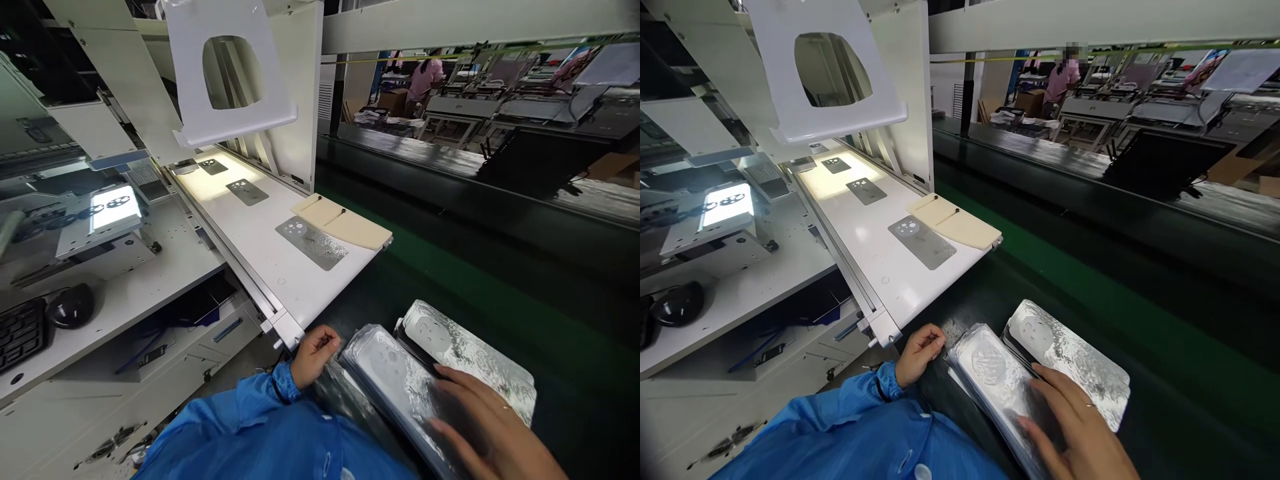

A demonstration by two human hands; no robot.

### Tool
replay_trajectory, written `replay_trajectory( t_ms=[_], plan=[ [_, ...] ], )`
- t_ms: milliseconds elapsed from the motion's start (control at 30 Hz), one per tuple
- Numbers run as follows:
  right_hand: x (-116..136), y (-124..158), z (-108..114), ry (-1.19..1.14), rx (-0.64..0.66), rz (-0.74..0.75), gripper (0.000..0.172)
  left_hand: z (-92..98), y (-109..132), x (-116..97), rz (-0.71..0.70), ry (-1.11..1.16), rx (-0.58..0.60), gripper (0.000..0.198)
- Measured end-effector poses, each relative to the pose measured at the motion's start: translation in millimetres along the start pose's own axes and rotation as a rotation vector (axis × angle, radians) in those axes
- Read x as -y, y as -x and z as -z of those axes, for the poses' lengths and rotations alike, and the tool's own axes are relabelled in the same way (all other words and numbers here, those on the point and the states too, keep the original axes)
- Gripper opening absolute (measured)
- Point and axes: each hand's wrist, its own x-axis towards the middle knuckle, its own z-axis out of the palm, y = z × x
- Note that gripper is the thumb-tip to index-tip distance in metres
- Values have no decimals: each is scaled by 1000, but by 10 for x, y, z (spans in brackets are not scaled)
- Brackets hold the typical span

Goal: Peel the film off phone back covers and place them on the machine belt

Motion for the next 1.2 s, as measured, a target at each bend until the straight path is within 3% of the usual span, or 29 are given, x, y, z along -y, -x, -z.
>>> replay_trajectory(
  t_ms=[167, 333, 567, 800, 1067, 1200],
  plan=[
    [231, 35, -120, 205, 54, 102, 62, 0, 5, 2, -21, -11, 2, 47],
    [297, 33, -128, 245, 60, 129, 53, -1, 11, 9, -25, -6, -12, 46],
    [315, 38, -128, 108, 63, -29, 45, 25, 18, 43, -6, -25, -31, 44],
    [315, -53, -60, 111, 222, -236, 74, 29, 38, 58, -23, -4, -48, 39],
    [281, -147, -42, 160, 287, -259, 97, 39, 41, 100, -50, 14, -39, 38],
    [298, -167, -1, 148, 237, -255, 92, 43, 39, 110, -45, -5, -33, 37]
  ],
)
